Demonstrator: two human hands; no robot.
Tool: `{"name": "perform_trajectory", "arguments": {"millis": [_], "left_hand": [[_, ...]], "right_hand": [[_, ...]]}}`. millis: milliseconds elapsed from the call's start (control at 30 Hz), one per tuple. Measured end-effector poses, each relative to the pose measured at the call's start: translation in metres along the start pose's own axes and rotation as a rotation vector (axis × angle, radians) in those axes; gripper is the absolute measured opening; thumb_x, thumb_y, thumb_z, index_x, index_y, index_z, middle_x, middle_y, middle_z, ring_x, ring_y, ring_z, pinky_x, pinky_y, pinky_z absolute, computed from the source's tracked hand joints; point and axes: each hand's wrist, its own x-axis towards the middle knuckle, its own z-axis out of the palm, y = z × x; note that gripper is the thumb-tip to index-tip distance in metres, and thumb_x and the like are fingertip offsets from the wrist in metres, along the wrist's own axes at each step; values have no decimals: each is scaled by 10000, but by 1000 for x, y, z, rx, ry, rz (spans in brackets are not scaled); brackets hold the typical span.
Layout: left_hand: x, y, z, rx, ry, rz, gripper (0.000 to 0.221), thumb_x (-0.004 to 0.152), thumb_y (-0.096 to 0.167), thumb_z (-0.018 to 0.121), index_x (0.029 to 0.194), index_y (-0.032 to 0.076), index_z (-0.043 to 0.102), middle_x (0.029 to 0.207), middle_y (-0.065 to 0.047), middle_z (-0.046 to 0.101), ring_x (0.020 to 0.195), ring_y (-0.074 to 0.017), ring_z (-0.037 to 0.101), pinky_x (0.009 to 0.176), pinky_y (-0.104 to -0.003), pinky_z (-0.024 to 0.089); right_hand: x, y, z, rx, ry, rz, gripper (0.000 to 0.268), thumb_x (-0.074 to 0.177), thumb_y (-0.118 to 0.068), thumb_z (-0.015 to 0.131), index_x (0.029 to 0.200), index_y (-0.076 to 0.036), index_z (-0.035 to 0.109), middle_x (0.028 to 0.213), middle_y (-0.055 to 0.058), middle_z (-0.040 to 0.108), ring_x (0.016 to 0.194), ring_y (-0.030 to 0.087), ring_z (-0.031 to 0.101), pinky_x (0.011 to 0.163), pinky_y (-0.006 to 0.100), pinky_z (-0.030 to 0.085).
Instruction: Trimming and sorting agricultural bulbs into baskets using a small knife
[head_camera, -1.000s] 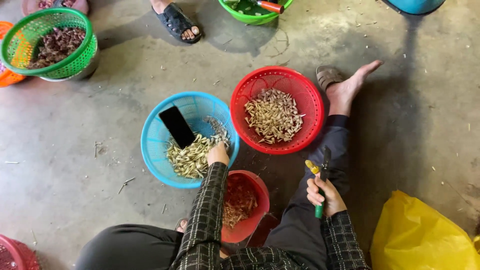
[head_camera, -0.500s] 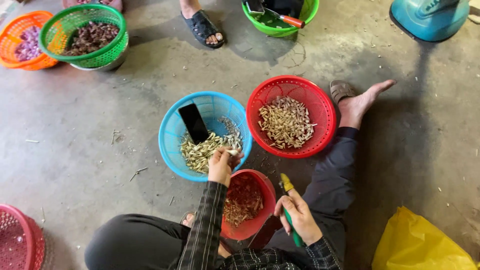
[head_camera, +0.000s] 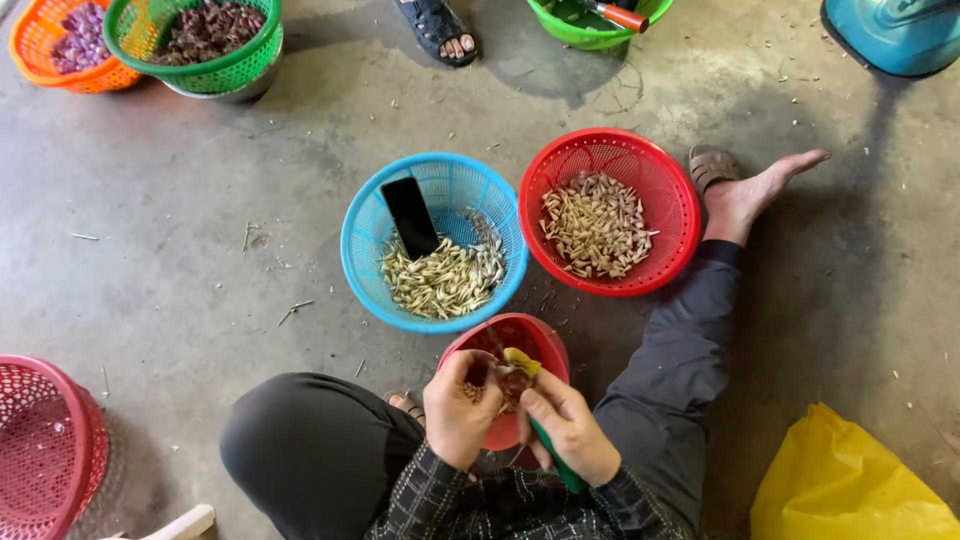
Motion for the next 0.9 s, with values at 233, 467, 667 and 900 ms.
{"name": "perform_trajectory", "arguments": {"millis": [233, 467, 667, 900], "left_hand": [[8, -45, -3, -797, -257, -557, 174, 973, 9, 529, 1096, -33, 644, 1004, -169, 716, 853, -227, 685, 778, -328, 579], [3, -35, -5, -465, -574, -426, 122, 868, 8, 756, 979, 21, 705, 807, 2, 661, 625, -52, 508, 561, -186, 425], [5, -9, -8, 55, -340, -107, 119, 764, 48, 721, 875, 52, 678, 772, -48, 710, 607, -184, 619, 566, -305, 525], [-4, -5, -7, 72, -359, 22, 273, 717, 52, 693, 989, 58, 699, 884, -69, 711, 683, -258, 656, 626, -331, 548]], "right_hand": [[-9, -10, -24, 520, -194, 48, 489, 1086, -153, 422, 1564, -59, 387, 699, 129, 582, 356, 114, 374, 302, 231, 325], [-8, -2, -23, -14, -87, 82, 495, 1040, -201, 529, 1513, -57, 498, 697, 124, 655, 390, 122, 440, 335, 230, 381], [-9, -3, -20, -257, -33, 134, 591, 1005, -210, 559, 1567, -83, 426, 673, 98, 649, 379, 106, 446, 320, 215, 348], [-11, -6, -7, -234, 47, 70, 527, 1000, -166, 581, 1510, -80, 483, 670, 94, 654, 390, 103, 450, 319, 209, 371]]}}
